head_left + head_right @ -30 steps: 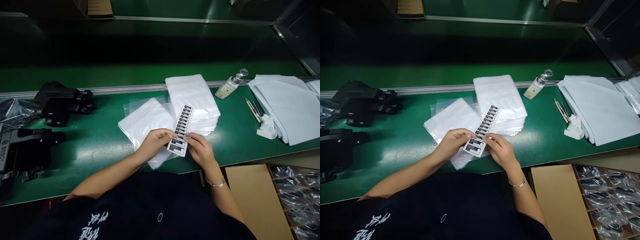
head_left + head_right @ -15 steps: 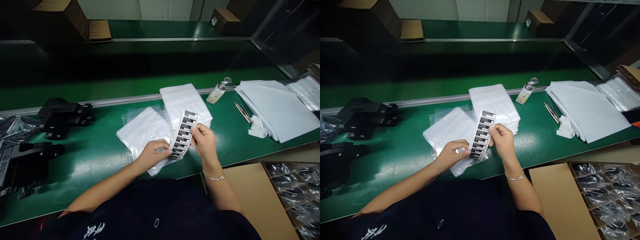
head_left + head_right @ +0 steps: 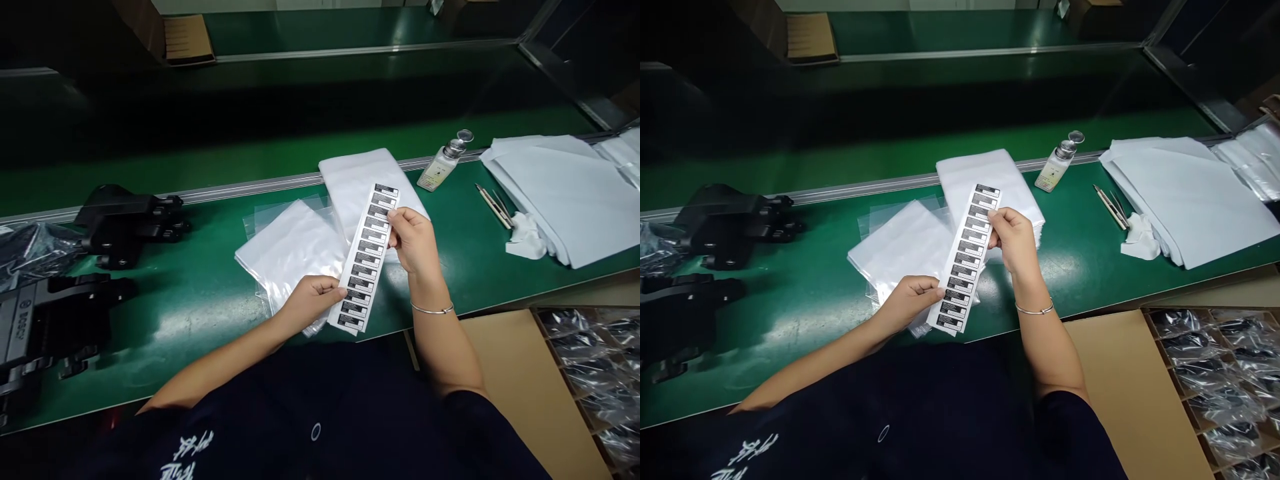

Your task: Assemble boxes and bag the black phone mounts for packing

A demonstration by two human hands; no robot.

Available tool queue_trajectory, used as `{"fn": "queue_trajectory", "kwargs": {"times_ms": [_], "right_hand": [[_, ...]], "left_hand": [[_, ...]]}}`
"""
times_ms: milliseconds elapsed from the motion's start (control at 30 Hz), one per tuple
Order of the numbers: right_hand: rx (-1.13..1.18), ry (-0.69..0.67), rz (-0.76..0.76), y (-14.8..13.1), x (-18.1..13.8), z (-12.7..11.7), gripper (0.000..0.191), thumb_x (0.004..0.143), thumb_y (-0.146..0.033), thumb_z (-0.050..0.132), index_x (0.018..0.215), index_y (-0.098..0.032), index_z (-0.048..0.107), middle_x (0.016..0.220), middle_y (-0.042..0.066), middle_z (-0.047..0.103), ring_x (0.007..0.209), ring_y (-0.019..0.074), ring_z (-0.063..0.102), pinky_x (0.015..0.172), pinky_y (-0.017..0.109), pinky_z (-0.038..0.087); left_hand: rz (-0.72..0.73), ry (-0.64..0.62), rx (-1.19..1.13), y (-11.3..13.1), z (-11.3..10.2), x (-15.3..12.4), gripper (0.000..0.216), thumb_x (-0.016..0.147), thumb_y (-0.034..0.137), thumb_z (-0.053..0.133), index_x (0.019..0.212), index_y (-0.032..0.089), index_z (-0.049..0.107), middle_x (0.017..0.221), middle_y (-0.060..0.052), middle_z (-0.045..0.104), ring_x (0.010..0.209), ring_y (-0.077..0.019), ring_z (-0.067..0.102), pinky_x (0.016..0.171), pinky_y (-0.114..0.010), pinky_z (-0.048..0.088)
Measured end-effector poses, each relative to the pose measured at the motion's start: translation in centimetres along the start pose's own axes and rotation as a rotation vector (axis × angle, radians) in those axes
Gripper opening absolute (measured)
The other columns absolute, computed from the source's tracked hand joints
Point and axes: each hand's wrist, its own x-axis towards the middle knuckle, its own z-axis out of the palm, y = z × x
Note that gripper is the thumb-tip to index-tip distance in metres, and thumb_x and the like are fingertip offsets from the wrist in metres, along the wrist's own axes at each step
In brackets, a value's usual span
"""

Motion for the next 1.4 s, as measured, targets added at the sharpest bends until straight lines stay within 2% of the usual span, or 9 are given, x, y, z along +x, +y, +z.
{"fn": "queue_trajectory", "kwargs": {"times_ms": [333, 600, 800, 900, 967, 1033, 1133, 1267, 1400], "right_hand": [[0.011, 0.001, -0.025, 0.6, -0.2, -0.3, 0.033, 0.073, -0.048, 0.073, 0.067, -0.020, 0.056, 0.042, -0.008, 0.048, 0.038, 0.0061, 0.040, 0.040, 0.019, 0.035], [-0.070, 0.093, -0.159, -0.1, -0.2, -2.3, 0.047, 0.077, -0.065, 0.062, 0.069, -0.019, 0.060, 0.050, -0.006, 0.045, 0.042, 0.0061, 0.033, 0.040, 0.021, 0.024], [-0.166, 0.077, -0.213, -1.6, -1.0, -3.2, 0.036, 0.072, -0.052, 0.073, 0.065, -0.018, 0.064, 0.049, -0.007, 0.042, 0.045, 0.0063, 0.031, 0.043, 0.022, 0.026], [-0.256, 0.149, -0.357, -2.8, -1.8, -4.2, 0.030, 0.078, -0.047, 0.070, 0.067, -0.019, 0.065, 0.048, -0.006, 0.045, 0.044, 0.0081, 0.037, 0.045, 0.023, 0.032], [-0.351, 0.284, -0.543, -4.1, -2.4, -5.6, 0.026, 0.083, -0.043, 0.066, 0.070, -0.020, 0.066, 0.052, -0.004, 0.053, 0.048, 0.0111, 0.047, 0.049, 0.025, 0.040], [-0.460, 0.428, -0.781, -5.5, -3.3, -7.7, 0.019, 0.085, -0.038, 0.064, 0.076, -0.022, 0.068, 0.065, 0.000, 0.064, 0.062, 0.0162, 0.060, 0.060, 0.031, 0.050], [-0.638, 0.444, -0.983, -6.0, -5.1, -11.5, 0.010, 0.084, -0.032, 0.066, 0.088, -0.025, 0.071, 0.090, 0.005, 0.071, 0.090, 0.0220, 0.067, 0.080, 0.039, 0.054], [-0.825, 0.253, -0.673, -1.9, -7.1, -16.3, 0.016, 0.088, -0.032, 0.058, 0.089, -0.022, 0.071, 0.099, 0.008, 0.071, 0.095, 0.0218, 0.067, 0.080, 0.038, 0.055], [-0.953, 0.206, -0.349, 3.0, -7.8, -19.5, 0.018, 0.087, -0.028, 0.053, 0.090, -0.019, 0.069, 0.095, 0.007, 0.069, 0.085, 0.0198, 0.067, 0.074, 0.035, 0.055]], "left_hand": [[-0.040, 0.028, -0.031, -0.2, 0.3, 0.2, 0.040, 0.068, 0.054, 0.076, 0.071, 0.015, 0.068, 0.069, -0.003, 0.070, 0.063, -0.0176, 0.064, 0.059, -0.028, 0.051], [-0.051, -0.032, 0.243, -0.5, 0.1, 0.4, 0.032, 0.078, 0.045, 0.063, 0.068, 0.015, 0.064, 0.061, -0.001, 0.064, 0.056, -0.0152, 0.058, 0.051, -0.024, 0.043], [0.014, -0.086, 0.394, -0.1, -0.1, 0.3, 0.027, 0.082, 0.039, 0.056, 0.072, 0.016, 0.065, 0.065, -0.001, 0.066, 0.060, -0.0154, 0.059, 0.054, -0.023, 0.043], [0.148, -0.120, 0.608, 1.4, -0.3, 1.5, 0.028, 0.087, 0.038, 0.050, 0.082, 0.018, 0.069, 0.078, -0.004, 0.071, 0.072, -0.0198, 0.065, 0.065, -0.028, 0.049], [0.305, -0.045, 0.764, 2.9, -0.2, 2.6, 0.031, 0.088, 0.038, 0.049, 0.105, 0.019, 0.068, 0.107, -0.008, 0.071, 0.098, -0.0256, 0.064, 0.080, -0.033, 0.051], [0.423, 0.067, 0.851, 4.6, 0.1, 3.5, 0.044, 0.089, 0.039, 0.050, 0.127, 0.020, 0.057, 0.133, -0.010, 0.059, 0.119, -0.0290, 0.055, 0.092, -0.037, 0.049], [0.451, 0.067, 0.882, 5.8, 0.8, 4.2, 0.044, 0.091, 0.041, 0.046, 0.130, 0.021, 0.055, 0.135, -0.009, 0.058, 0.120, -0.0278, 0.056, 0.094, -0.038, 0.049], [0.397, -0.062, 0.931, 3.9, 1.5, 4.5, 0.036, 0.091, 0.037, 0.044, 0.118, 0.022, 0.063, 0.123, -0.007, 0.066, 0.113, -0.0259, 0.062, 0.095, -0.038, 0.050], [0.358, -0.164, 0.979, 0.9, 1.9, 4.7, 0.034, 0.089, 0.034, 0.045, 0.114, 0.023, 0.066, 0.118, -0.006, 0.070, 0.108, -0.0256, 0.065, 0.095, -0.039, 0.050]]}}
